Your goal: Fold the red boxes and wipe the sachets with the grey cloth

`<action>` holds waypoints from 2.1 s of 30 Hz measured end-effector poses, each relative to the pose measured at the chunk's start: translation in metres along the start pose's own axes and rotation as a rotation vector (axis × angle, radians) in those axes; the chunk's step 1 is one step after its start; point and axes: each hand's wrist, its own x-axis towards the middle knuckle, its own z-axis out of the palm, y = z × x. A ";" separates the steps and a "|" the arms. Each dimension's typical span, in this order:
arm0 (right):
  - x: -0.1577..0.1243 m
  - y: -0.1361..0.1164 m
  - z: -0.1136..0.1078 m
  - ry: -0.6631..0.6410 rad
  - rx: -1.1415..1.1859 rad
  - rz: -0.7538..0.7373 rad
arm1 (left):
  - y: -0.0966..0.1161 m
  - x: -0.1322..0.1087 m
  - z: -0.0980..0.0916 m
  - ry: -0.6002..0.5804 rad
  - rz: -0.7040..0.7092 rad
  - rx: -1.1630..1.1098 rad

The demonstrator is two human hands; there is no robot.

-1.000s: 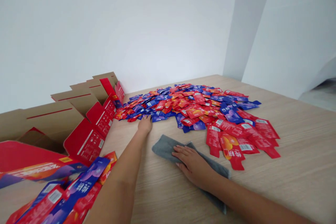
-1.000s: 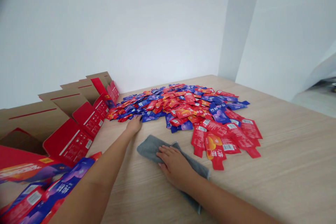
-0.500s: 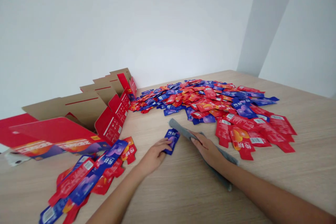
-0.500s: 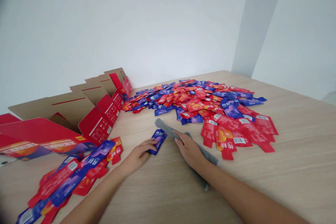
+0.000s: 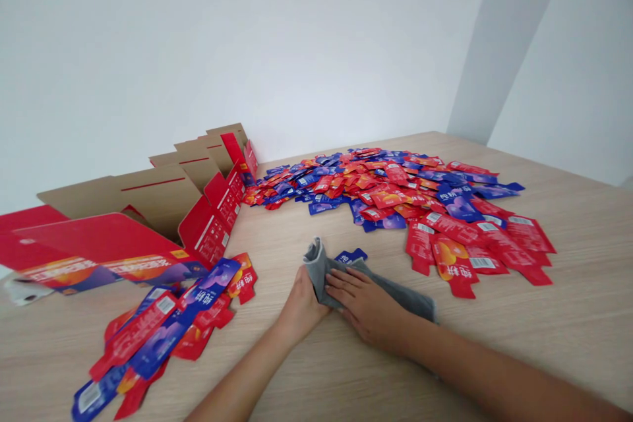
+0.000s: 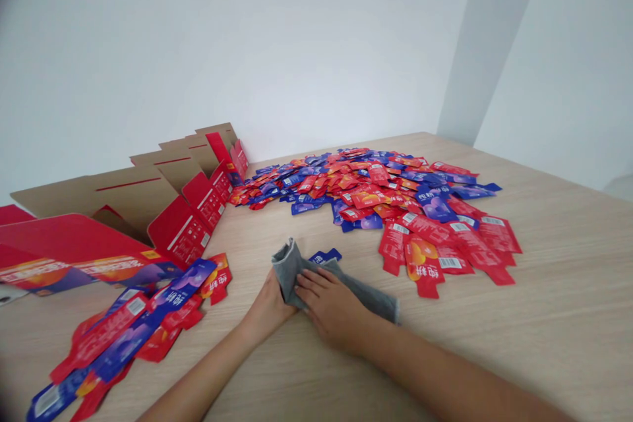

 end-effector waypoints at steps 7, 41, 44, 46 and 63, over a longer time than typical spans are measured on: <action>0.005 0.011 0.004 -0.049 -0.164 0.136 | 0.004 -0.003 -0.001 -0.010 -0.037 -0.032; 0.004 -0.011 0.000 -0.103 -0.052 0.002 | 0.011 0.000 -0.002 -0.118 -0.541 -0.522; 0.004 0.006 0.004 -0.056 -0.115 0.081 | 0.016 0.004 -0.006 -0.172 -0.582 -0.564; 0.002 0.020 0.004 -0.016 -0.159 0.139 | 0.017 0.005 -0.009 -0.163 -0.591 -0.604; -0.005 0.042 0.008 0.048 -0.161 0.174 | -0.054 -0.095 -0.220 0.645 -0.858 -0.318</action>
